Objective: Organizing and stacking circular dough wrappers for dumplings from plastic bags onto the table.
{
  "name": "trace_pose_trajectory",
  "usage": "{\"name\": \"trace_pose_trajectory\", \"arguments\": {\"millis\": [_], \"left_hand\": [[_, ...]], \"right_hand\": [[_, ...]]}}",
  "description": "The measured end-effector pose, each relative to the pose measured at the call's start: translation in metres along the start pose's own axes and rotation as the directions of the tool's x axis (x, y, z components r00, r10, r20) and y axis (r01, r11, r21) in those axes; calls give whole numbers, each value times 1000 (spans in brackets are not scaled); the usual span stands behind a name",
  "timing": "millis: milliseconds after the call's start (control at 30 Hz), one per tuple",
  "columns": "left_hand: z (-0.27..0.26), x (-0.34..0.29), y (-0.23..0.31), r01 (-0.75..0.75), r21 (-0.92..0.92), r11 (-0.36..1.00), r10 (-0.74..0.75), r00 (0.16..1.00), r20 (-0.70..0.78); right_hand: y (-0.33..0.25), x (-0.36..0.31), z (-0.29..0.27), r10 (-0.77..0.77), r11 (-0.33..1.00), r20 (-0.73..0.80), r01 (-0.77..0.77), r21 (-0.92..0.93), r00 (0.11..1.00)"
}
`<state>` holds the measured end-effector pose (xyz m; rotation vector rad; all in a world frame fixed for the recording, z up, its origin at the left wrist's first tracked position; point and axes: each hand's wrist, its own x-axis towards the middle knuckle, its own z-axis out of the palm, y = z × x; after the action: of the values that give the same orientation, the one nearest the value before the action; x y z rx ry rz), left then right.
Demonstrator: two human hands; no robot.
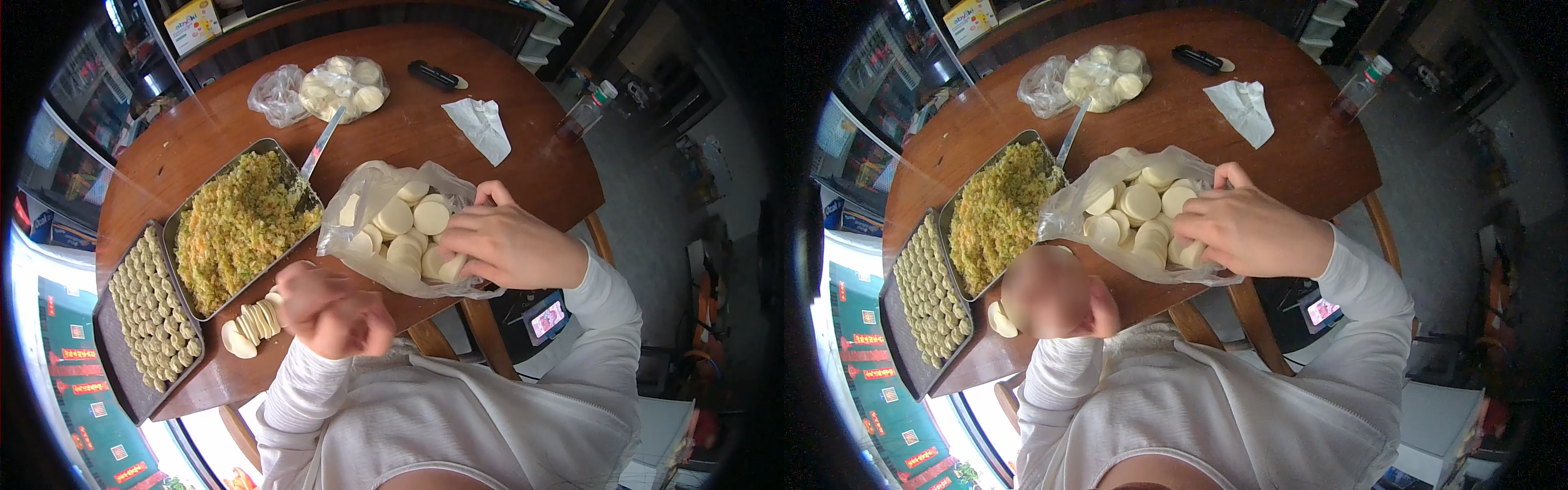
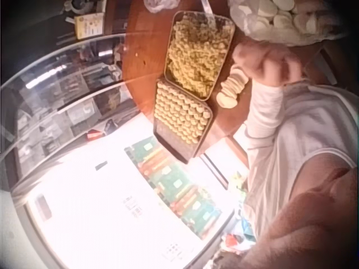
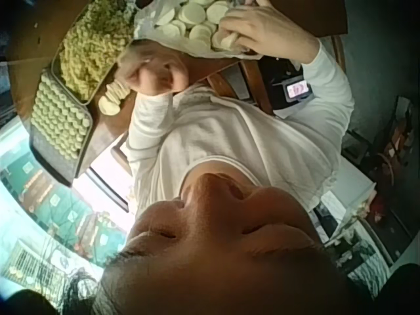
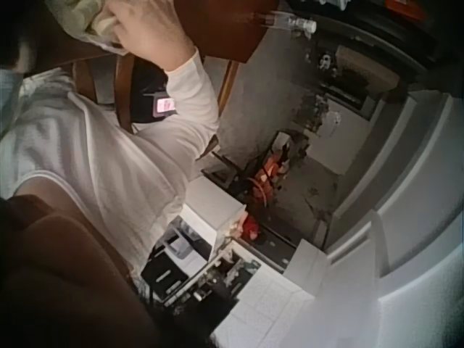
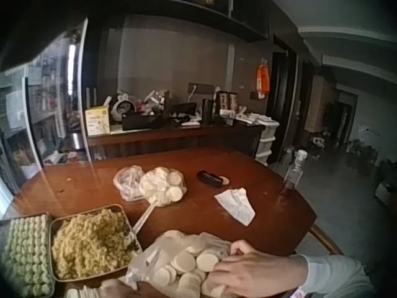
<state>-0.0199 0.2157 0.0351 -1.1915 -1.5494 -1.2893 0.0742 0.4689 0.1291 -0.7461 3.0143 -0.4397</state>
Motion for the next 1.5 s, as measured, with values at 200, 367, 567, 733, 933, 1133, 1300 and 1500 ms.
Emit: {"name": "trace_pose_trajectory", "arguments": {"millis": [200,367,567,733,933,1133,1300,1500], "left_hand": [[21,18,11,39,77,996,-71,876,476],[17,6,8,-126,-21,992,122,890,439],[11,3,5,-279,-117,953,302,905,300],[4,1,7,-330,-33,944,327,912,248],[5,2,5,-332,-48,942,332,901,279],[5,1,5,-327,-51,944,328,901,283],[1,2,7,-293,-32,955,291,917,273],[1,2,6,-274,-28,961,271,918,289]], "right_hand": [[21,21,-10,214,962,-99,-192,192,972],[29,32,16,256,949,-121,-273,-158,959],[-9,38,19,88,952,-197,-140,-271,976],[-6,50,52,-279,944,51,284,-169,959],[-1,54,66,-343,856,96,353,-378,934],[-1,57,65,-336,838,131,360,-411,933],[13,48,42,-320,916,-16,305,-260,947],[20,50,35,-280,944,-61,286,164,958]]}}
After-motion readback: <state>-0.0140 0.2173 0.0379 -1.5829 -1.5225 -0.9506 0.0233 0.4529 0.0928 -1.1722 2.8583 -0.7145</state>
